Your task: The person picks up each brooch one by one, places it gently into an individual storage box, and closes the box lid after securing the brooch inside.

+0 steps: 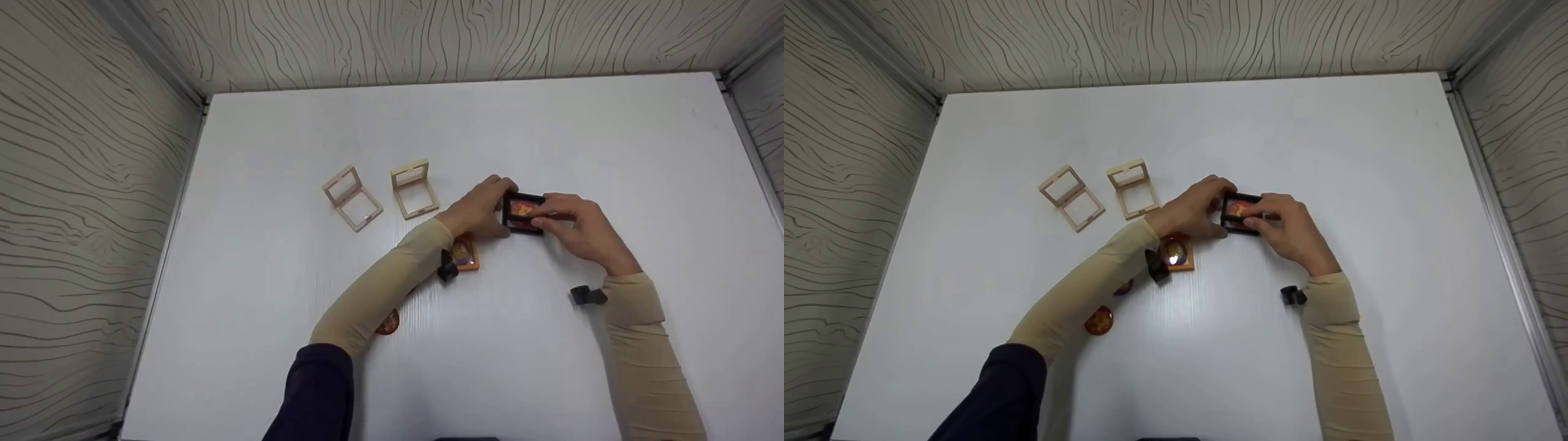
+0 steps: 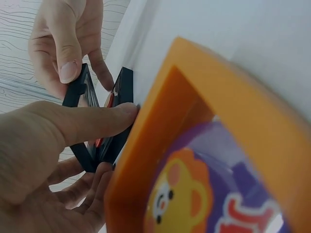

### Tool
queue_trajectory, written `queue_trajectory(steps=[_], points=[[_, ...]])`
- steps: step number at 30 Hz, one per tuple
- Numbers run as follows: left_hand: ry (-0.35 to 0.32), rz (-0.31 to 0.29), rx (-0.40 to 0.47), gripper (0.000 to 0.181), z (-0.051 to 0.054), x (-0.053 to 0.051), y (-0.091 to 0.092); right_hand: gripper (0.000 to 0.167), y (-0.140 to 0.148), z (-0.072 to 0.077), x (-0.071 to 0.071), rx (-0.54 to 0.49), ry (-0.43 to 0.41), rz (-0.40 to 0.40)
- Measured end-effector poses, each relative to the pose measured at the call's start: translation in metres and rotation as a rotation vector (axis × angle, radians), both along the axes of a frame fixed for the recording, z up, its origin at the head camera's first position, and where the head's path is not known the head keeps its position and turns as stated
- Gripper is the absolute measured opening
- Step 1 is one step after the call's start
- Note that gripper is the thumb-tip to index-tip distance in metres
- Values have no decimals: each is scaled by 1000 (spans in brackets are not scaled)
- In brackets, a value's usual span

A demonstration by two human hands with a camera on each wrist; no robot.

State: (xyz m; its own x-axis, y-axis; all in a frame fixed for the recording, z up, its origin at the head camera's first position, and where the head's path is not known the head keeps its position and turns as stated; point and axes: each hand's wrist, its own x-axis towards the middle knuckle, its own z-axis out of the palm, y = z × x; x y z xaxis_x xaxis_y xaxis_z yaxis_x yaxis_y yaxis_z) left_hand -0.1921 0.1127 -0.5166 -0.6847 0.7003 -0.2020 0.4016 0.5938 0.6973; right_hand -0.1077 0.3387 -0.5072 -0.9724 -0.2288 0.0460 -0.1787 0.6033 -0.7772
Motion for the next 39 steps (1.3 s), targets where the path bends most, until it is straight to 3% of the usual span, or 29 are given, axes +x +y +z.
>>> queue_trajectory(steps=[19, 29, 39], points=[[-9, 13, -55, 81, 3, 2, 1, 13, -3, -7, -1, 48, 62, 44], [-19, -5, -71, 83, 5, 2, -1, 12, -5, -8, -1, 97, 50, 68], [-18, 11, -41, 79, 1, 2, 0, 12, -6, -8, -2, 94, 35, 65]])
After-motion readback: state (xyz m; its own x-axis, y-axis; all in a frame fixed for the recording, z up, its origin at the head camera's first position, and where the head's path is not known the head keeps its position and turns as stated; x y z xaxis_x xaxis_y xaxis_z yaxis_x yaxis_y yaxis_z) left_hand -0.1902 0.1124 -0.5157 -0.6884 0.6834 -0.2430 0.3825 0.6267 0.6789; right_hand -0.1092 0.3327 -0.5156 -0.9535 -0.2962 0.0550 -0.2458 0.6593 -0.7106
